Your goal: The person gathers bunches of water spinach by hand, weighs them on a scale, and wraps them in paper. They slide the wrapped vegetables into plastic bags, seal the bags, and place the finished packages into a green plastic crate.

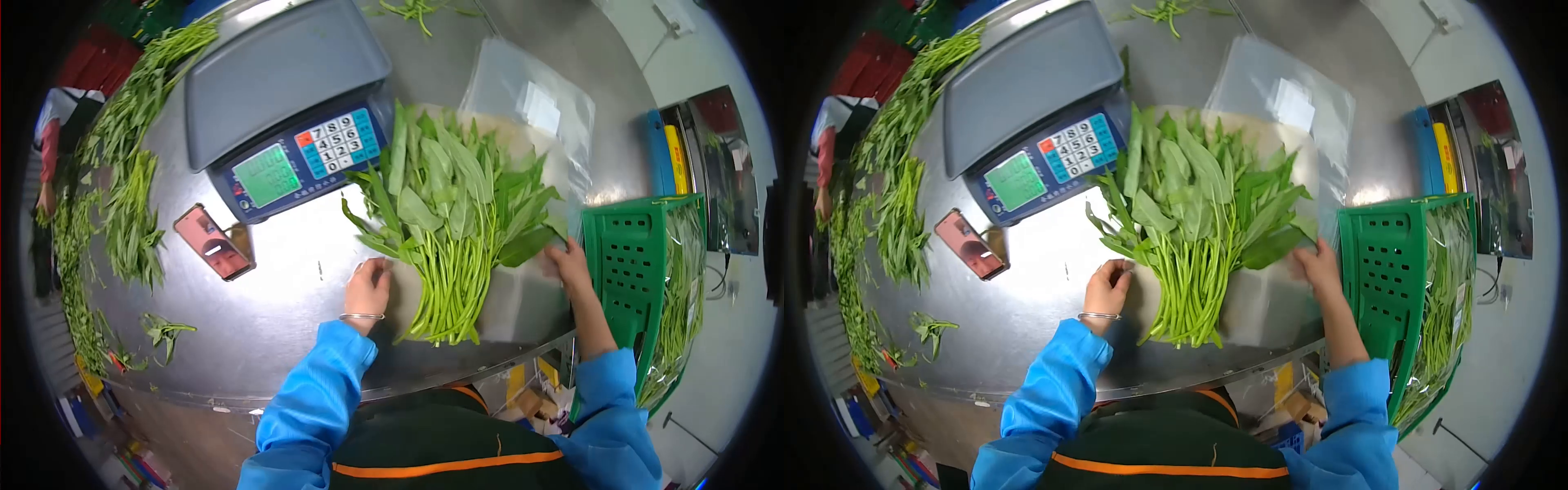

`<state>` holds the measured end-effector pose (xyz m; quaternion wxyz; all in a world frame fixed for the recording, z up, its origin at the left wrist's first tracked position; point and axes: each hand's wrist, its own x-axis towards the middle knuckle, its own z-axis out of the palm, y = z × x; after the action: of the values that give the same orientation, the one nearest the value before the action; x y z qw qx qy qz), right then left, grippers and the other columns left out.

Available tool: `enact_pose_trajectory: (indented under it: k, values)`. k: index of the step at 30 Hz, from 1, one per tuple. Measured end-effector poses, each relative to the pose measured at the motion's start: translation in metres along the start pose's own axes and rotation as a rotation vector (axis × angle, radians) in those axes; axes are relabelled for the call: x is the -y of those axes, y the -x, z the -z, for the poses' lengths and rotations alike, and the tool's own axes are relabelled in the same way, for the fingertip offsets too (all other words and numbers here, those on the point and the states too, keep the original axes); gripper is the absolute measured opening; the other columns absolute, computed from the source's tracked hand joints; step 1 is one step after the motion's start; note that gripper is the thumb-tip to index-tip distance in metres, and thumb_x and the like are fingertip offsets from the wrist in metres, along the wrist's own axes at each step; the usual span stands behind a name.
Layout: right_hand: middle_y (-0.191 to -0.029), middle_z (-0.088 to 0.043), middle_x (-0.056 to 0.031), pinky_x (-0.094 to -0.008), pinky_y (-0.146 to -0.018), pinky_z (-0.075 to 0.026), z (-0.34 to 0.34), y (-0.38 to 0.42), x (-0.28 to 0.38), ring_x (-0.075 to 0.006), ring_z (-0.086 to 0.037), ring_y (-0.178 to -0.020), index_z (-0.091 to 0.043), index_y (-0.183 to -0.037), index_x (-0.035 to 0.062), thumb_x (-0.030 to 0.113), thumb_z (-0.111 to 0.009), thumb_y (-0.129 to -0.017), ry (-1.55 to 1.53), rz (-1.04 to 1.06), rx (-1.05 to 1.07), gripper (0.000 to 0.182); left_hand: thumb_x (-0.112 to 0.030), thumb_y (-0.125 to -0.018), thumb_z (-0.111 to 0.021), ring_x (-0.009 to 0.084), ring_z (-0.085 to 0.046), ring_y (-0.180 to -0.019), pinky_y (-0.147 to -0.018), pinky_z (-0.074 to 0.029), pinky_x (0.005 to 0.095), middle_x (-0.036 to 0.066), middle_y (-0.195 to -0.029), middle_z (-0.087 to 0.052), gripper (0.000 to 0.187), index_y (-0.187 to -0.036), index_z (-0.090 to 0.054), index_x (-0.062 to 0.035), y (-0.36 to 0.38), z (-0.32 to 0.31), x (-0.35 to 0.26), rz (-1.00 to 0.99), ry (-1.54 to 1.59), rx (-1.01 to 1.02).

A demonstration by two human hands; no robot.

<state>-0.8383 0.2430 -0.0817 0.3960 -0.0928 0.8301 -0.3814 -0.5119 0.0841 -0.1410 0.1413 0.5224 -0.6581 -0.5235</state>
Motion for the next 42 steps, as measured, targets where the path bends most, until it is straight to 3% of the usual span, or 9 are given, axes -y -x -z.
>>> enact_pose_trajectory:
  k: [2, 10, 17, 21, 22, 24, 26, 35, 42]
  values:
    - [-0.088, -0.061, -0.0115, -0.0289, -0.049, -0.050, -0.007, 0.038, -0.009, -0.0176, -0.061, -0.067, -0.043, -0.114, 0.0015, 0.007, -0.058, -0.074, -0.116, 0.053, 0.007, 0.044, -0.008, -0.077, -0.055, 0.0311, -0.058, -0.081, -0.072, -0.046, 0.0369, 0.014, -0.084, -0.059, 0.016, -0.092, -0.060, -0.0045, -0.001, 0.019, -0.007, -0.109, 0.022, -0.064]
    - [-0.103, -0.060, -0.0097, -0.0274, -0.058, -0.048, -0.148, 0.202, -0.035, -0.0199, -0.060, -0.087, -0.044, -0.114, 0.0106, 0.031, -0.051, -0.088, -0.839, -0.891, 0.716, 0.034, -0.003, -0.072, -0.051, 0.0224, -0.057, -0.085, -0.072, -0.045, 0.0354, 0.006, -0.096, -0.057, 0.035, -0.106, -0.055, -0.0105, -0.040, 0.112, -0.060, -0.684, -0.978, 0.183]
    - [-0.084, -0.062, -0.0079, -0.0241, -0.049, -0.047, -0.070, 0.179, -0.033, -0.0149, -0.061, -0.070, -0.059, -0.098, 0.0076, 0.039, -0.057, -0.083, -0.193, -1.089, 0.749, 0.035, 0.000, -0.068, -0.050, 0.0288, -0.043, -0.113, -0.094, -0.032, 0.0443, 0.009, -0.128, -0.042, 0.059, -0.120, -0.051, -0.0295, -0.020, 0.099, -0.067, -0.697, -0.842, 0.418]
    - [-0.066, -0.062, -0.0059, -0.0282, -0.053, -0.049, -0.017, 0.145, 0.055, -0.0153, -0.062, -0.060, -0.064, -0.093, 0.0046, 0.039, -0.058, -0.083, 1.140, -0.143, 0.990, 0.037, 0.001, -0.065, -0.051, 0.0281, -0.042, -0.112, -0.093, -0.032, 0.0418, 0.010, -0.127, -0.042, 0.058, -0.115, -0.056, -0.0274, -0.003, 0.097, -0.062, -0.821, -0.794, 0.390]
    - [-0.063, -0.061, -0.0064, -0.0288, -0.051, -0.047, -0.013, 0.133, 0.073, -0.0142, -0.060, -0.058, -0.064, -0.090, 0.0032, 0.035, -0.055, -0.084, 1.125, 0.287, 0.874, 0.033, 0.003, -0.062, -0.051, 0.0280, -0.043, -0.111, -0.092, -0.034, 0.0408, 0.010, -0.126, -0.042, 0.061, -0.115, -0.055, -0.0269, -0.001, 0.096, -0.060, -0.862, -0.799, 0.380]
    - [-0.070, -0.062, -0.0033, -0.0276, -0.056, -0.045, -0.054, 0.122, 0.127, -0.0121, -0.057, -0.061, -0.062, -0.096, 0.0033, 0.020, -0.054, -0.086, 0.725, 0.422, 0.548, 0.021, 0.004, -0.061, -0.051, 0.0287, -0.042, -0.112, -0.093, -0.033, 0.0411, 0.011, -0.128, -0.040, 0.063, -0.116, -0.054, -0.0267, -0.001, 0.092, -0.060, -0.845, -0.782, 0.412]
    - [-0.098, -0.061, -0.0097, -0.0283, -0.081, -0.044, -0.115, 0.094, 0.160, -0.0153, -0.057, -0.091, -0.053, -0.112, 0.0018, 0.019, -0.051, -0.088, 0.446, 0.833, 0.677, 0.030, 0.004, -0.062, -0.051, 0.0295, -0.040, -0.115, -0.096, -0.031, 0.0423, 0.011, -0.129, -0.039, 0.062, -0.116, -0.055, -0.0260, 0.002, 0.088, -0.061, -0.831, -0.764, 0.394]
    - [-0.115, -0.056, -0.0165, -0.0345, -0.091, -0.039, -0.246, -0.009, 0.134, -0.0295, -0.053, -0.104, -0.057, -0.111, 0.0023, 0.061, -0.038, -0.082, 1.099, 0.358, 1.197, 0.068, -0.008, -0.068, -0.056, 0.0326, -0.033, -0.122, -0.102, -0.021, 0.0488, 0.013, -0.127, -0.042, 0.069, -0.133, -0.031, -0.0051, 0.049, 0.114, -0.010, -0.449, -0.930, 0.063]
    - [-0.110, -0.056, -0.0169, -0.0381, -0.083, -0.044, -0.138, 0.045, 0.116, -0.0303, -0.054, -0.100, -0.042, -0.125, 0.0092, 0.045, -0.051, -0.082, 1.187, 0.732, 0.901, 0.057, -0.001, -0.063, -0.052, 0.0276, -0.043, -0.112, -0.103, -0.019, 0.0466, 0.010, -0.110, -0.051, 0.059, -0.122, -0.046, -0.0125, 0.020, 0.121, -0.006, -0.522, -0.992, -0.009]
